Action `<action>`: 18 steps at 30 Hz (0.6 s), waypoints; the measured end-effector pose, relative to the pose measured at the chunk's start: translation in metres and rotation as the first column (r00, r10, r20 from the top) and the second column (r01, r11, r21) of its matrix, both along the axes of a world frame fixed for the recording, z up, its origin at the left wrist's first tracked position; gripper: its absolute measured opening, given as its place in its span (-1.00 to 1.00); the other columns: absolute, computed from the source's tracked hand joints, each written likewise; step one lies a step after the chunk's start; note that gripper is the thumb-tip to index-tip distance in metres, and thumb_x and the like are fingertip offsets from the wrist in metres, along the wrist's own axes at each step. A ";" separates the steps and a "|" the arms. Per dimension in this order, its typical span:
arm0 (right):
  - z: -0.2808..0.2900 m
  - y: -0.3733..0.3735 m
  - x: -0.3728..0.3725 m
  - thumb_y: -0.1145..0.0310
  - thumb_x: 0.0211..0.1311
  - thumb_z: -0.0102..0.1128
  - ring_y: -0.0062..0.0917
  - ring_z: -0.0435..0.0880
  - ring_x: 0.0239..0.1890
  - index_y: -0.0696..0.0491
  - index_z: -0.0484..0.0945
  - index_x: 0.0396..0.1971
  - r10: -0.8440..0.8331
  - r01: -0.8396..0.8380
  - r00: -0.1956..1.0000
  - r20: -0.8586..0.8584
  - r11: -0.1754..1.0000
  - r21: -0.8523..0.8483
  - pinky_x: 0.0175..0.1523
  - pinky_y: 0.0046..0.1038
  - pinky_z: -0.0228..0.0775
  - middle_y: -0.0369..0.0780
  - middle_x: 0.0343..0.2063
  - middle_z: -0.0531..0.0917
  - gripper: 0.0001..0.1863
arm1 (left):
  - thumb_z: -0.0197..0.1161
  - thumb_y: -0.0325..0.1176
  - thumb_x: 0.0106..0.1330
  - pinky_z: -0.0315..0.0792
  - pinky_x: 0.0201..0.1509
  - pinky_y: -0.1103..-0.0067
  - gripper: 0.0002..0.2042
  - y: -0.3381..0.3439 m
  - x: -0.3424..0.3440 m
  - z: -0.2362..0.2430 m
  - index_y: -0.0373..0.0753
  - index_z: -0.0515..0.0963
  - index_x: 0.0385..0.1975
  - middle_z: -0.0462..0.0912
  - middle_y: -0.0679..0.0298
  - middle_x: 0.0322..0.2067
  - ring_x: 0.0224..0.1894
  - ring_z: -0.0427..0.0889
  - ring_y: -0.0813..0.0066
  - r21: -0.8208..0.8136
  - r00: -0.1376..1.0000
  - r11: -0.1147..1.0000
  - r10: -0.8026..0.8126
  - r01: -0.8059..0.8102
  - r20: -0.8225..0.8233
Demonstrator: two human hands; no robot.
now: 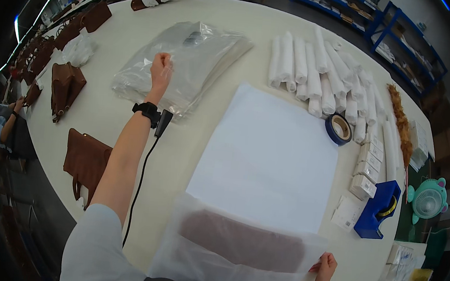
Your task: The person wraps a brown handbag in white tissue paper and places it into a clear plastic bag. They then place the packaged bag into a green bin and repeat the process with a second handbag.
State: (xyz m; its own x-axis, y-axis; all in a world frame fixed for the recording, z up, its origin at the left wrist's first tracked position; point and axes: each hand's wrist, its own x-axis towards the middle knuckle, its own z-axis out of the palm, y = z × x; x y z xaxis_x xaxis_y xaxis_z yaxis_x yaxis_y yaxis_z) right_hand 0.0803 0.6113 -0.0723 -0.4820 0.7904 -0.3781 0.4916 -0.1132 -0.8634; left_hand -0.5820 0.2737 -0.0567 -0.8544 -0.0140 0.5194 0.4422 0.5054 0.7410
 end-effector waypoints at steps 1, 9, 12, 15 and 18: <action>0.003 0.002 0.001 0.24 0.36 -0.01 -0.59 0.52 -0.77 0.12 0.41 -0.50 -0.005 0.005 1.000 0.002 0.998 -0.067 -0.71 -0.63 0.36 -0.31 -0.70 0.50 -0.71 | 0.11 -0.44 0.17 0.44 -0.13 0.22 -0.86 0.000 0.002 0.000 -0.38 0.54 -0.39 0.61 -0.07 -0.37 -0.28 0.58 -0.07 -0.054 0.993 0.992 -0.118 0.117 -0.016; 0.095 0.040 -0.042 0.35 0.31 0.05 -0.62 0.58 -0.55 0.15 0.47 -0.35 0.208 -0.222 0.975 0.084 0.948 0.229 -0.40 -0.60 0.43 -0.27 -0.55 0.56 -0.84 | 0.19 -0.37 0.12 0.46 -0.28 0.36 -0.83 -0.033 0.004 0.067 -0.38 0.58 -0.48 0.62 0.02 -0.47 -0.37 0.62 0.11 -0.072 0.991 0.988 0.137 -0.135 0.014; 0.147 0.025 -0.101 0.45 0.31 0.03 -0.66 0.51 -0.48 0.20 0.46 -0.31 0.331 -0.239 0.942 -0.062 0.786 0.570 -0.32 -0.65 0.36 -0.28 -0.47 0.56 -0.88 | 0.19 -0.39 0.11 0.45 -0.31 0.43 -0.82 0.019 0.065 0.113 -0.37 0.60 -0.38 0.63 0.04 -0.46 -0.39 0.64 0.27 0.099 0.986 0.984 -0.156 0.149 0.065; 0.184 -0.034 -0.181 0.50 0.15 0.19 -0.34 0.58 -0.27 0.19 0.46 -0.17 0.513 -0.268 0.858 0.027 0.403 0.875 -0.12 -0.40 0.40 -0.10 -0.32 0.58 -0.76 | 0.17 -0.52 0.10 0.46 -0.23 0.56 -0.70 0.064 0.160 0.112 -0.39 0.56 -0.13 0.58 0.11 -0.39 -0.38 0.57 0.41 -0.200 0.898 0.878 -0.438 0.435 0.030; 0.181 -0.090 -0.236 0.36 0.05 0.28 -0.18 0.50 -0.08 0.09 0.41 0.00 0.594 -0.293 0.771 0.228 0.014 0.956 -0.02 -0.29 0.37 -0.04 -0.17 0.56 -0.53 | 0.01 -0.66 0.03 0.43 -0.20 0.41 -0.61 0.106 0.237 0.093 -0.41 0.53 -0.08 0.51 -0.03 -0.34 -0.31 0.55 0.11 -0.234 0.766 0.745 -0.642 0.625 0.000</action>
